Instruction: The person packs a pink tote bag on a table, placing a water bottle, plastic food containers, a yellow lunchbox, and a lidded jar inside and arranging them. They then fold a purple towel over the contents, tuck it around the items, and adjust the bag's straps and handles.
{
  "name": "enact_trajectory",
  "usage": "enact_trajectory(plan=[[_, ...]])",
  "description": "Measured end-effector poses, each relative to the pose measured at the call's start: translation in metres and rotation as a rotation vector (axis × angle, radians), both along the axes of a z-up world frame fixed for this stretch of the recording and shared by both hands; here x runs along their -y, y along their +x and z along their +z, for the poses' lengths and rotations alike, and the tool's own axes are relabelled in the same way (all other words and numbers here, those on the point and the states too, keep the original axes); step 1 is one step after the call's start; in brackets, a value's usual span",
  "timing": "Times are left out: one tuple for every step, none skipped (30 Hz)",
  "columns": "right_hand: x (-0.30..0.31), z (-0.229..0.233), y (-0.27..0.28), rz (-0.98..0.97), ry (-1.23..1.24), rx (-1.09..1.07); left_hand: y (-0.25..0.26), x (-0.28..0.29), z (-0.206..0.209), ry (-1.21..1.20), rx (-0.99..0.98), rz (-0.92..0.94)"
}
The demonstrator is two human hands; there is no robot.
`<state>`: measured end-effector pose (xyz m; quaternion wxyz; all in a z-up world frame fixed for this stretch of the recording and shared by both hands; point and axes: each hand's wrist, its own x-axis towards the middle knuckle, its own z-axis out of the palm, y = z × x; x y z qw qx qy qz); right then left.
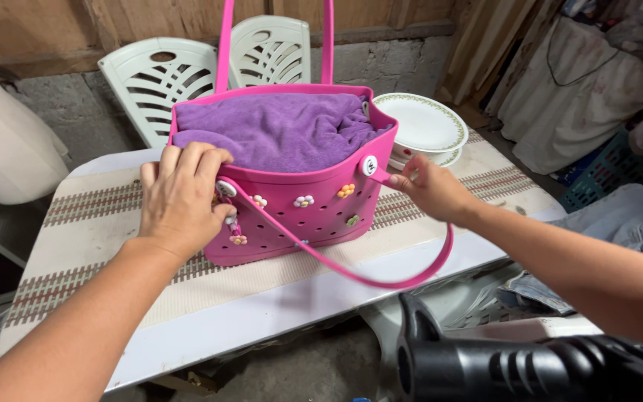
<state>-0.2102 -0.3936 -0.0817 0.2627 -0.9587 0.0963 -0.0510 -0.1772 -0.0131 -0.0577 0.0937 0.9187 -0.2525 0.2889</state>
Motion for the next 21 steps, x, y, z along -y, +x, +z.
enact_trajectory(plan=[[0.006, 0.003, -0.001, 0.039, -0.036, 0.019, 0.001, 0.000, 0.001, 0.027, -0.004, -0.001], [0.013, 0.008, 0.000, 0.082, -0.075, 0.037, 0.001, 0.000, 0.002, 0.049, -0.008, 0.003], [0.017, 0.011, 0.002, 0.126, -0.115, 0.055, 0.002, -0.001, 0.002, 0.076, 0.037, -0.012], [0.020, 0.014, 0.004, 0.103, -0.122, 0.026, 0.004, 0.001, 0.002, 0.103, 0.081, -0.027], [0.023, 0.017, 0.006, 0.080, -0.130, -0.002, 0.006, 0.002, 0.002, 0.130, 0.126, -0.041], [0.026, 0.019, 0.007, 0.054, -0.135, -0.031, 0.008, 0.004, 0.002, 0.172, 0.142, -0.043], [0.027, 0.022, 0.009, 0.098, -0.188, 0.043, 0.010, 0.006, 0.002, 0.215, 0.158, -0.045], [0.028, 0.025, 0.011, 0.141, -0.239, 0.119, 0.013, 0.008, 0.003, 0.259, 0.175, -0.048], [0.028, 0.029, 0.012, 0.184, -0.291, 0.194, 0.016, 0.009, 0.005, 0.297, 0.194, -0.066], [0.028, 0.034, 0.013, 0.228, -0.329, 0.245, 0.018, 0.009, 0.007, 0.333, 0.212, -0.082], [0.028, 0.040, 0.014, 0.271, -0.368, 0.295, 0.020, 0.008, 0.010, 0.369, 0.231, -0.097], [0.028, 0.045, 0.013, 0.317, -0.408, 0.345, 0.020, 0.006, 0.012, 0.373, 0.245, -0.126], [0.029, 0.050, 0.014, 0.268, -0.431, 0.221, 0.021, 0.004, 0.014, 0.377, 0.259, -0.155], [0.031, 0.055, 0.014, 0.215, -0.452, 0.096, 0.021, 0.003, 0.016, 0.382, 0.273, -0.186], [0.033, 0.057, 0.015, 0.161, -0.471, -0.027, 0.022, 0.003, 0.018, 0.386, 0.271, -0.184], [0.035, 0.056, 0.014, 0.176, -0.475, -0.007, 0.022, 0.003, 0.018, 0.388, 0.269, -0.182], [0.038, 0.053, 0.014, 0.191, -0.480, 0.013, 0.022, 0.003, 0.019, 0.391, 0.268, -0.179], [0.042, 0.048, 0.015, 0.207, -0.485, 0.032, 0.022, 0.004, 0.018, 0.357, 0.246, -0.170], [0.044, 0.041, 0.017, 0.177, -0.459, -0.032, 0.021, 0.005, 0.016, 0.322, 0.224, -0.162], [0.046, 0.029, 0.017, 0.145, -0.431, -0.094, 0.020, 0.005, 0.014, 0.290, 0.203, -0.153], [0.048, 0.017, 0.015, 0.114, -0.403, -0.155, 0.019, 0.006, 0.012, 0.229, 0.205, -0.144]])
